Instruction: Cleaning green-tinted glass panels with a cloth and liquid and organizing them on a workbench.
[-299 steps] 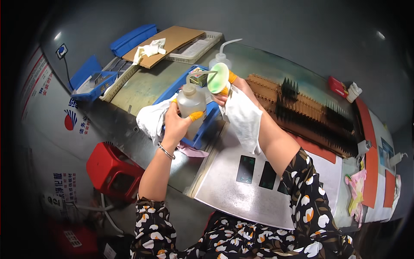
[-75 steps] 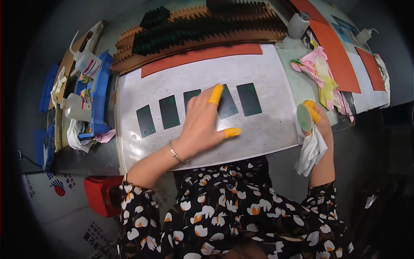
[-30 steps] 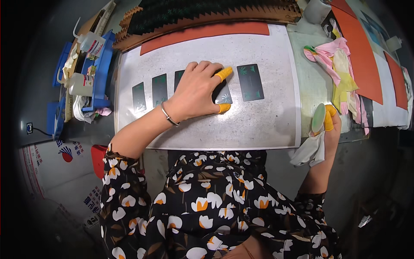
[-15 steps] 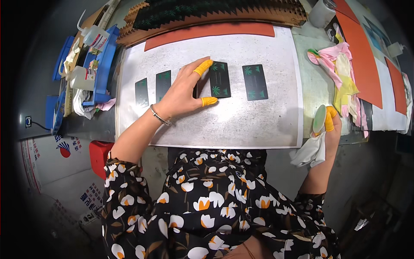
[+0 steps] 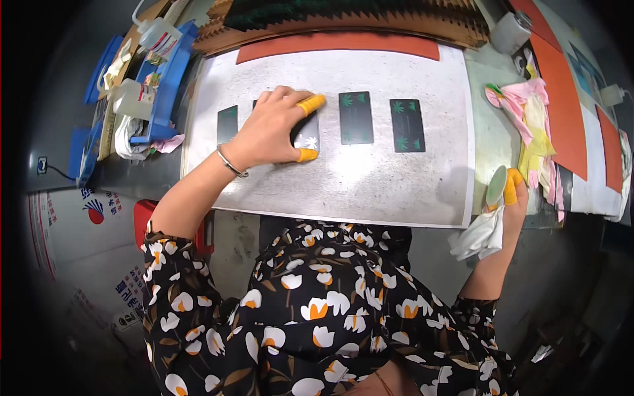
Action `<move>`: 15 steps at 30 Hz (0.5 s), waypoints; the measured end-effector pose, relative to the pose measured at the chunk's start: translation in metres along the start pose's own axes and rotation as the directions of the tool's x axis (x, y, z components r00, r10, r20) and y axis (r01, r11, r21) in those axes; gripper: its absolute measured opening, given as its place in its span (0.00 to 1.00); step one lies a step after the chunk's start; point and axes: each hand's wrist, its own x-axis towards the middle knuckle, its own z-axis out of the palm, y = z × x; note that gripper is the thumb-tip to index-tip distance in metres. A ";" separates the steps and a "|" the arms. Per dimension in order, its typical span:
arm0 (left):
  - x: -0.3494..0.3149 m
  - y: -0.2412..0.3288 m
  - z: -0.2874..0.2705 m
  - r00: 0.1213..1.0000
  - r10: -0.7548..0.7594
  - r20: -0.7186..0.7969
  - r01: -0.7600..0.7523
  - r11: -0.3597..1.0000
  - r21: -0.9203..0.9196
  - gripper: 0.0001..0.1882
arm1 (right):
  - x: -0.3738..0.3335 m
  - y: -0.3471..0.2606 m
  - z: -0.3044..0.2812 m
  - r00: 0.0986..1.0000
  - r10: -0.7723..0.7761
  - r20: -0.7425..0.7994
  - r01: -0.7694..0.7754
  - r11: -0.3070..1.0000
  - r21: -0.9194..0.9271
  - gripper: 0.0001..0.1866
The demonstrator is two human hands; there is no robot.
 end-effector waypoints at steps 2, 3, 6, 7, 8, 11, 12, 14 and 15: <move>-0.001 0.006 -0.006 1.000 0.013 0.005 -0.013 0.998 0.069 0.38 | -0.002 0.000 -0.003 1.000 0.007 -0.005 -0.007 1.000 0.006 0.07; -0.003 0.004 -0.006 0.999 0.013 -0.035 -0.012 0.999 0.038 0.38 | -0.004 0.000 -0.005 1.000 -0.004 0.004 0.004 1.000 0.011 0.07; -0.005 0.002 -0.008 0.997 -0.071 -0.032 0.065 0.988 -0.142 0.38 | -0.008 -0.003 -0.001 1.000 -0.012 -0.006 0.013 0.999 0.033 0.07; -0.005 -0.002 -0.002 0.991 -0.023 -0.131 -0.009 0.971 -0.240 0.38 | -0.008 -0.003 -0.001 1.000 -0.016 -0.021 0.017 1.000 0.021 0.07; -0.006 -0.006 0.002 0.973 0.014 -0.232 -0.091 0.941 -0.325 0.38 | -0.008 -0.004 -0.001 0.999 -0.021 -0.035 0.021 1.000 0.011 0.07; -0.017 -0.019 0.008 0.984 0.012 -0.180 -0.079 0.924 -0.373 0.40 | -0.008 -0.005 0.008 0.999 -0.019 -0.048 0.021 0.999 0.028 0.06; -0.021 -0.024 0.010 0.989 -0.001 -0.145 -0.060 0.906 -0.419 0.41 | -0.008 -0.005 0.010 0.997 -0.013 -0.071 0.015 0.999 0.034 0.06; -0.027 -0.033 0.009 0.993 -0.003 -0.120 -0.045 0.919 -0.392 0.42 | -0.009 -0.006 0.011 0.996 -0.013 -0.086 0.014 1.000 0.010 0.06; -0.030 -0.035 0.007 0.995 -0.027 -0.096 -0.001 0.960 -0.280 0.43 | -0.009 -0.007 0.010 0.995 -0.013 -0.100 0.011 1.000 -0.013 0.06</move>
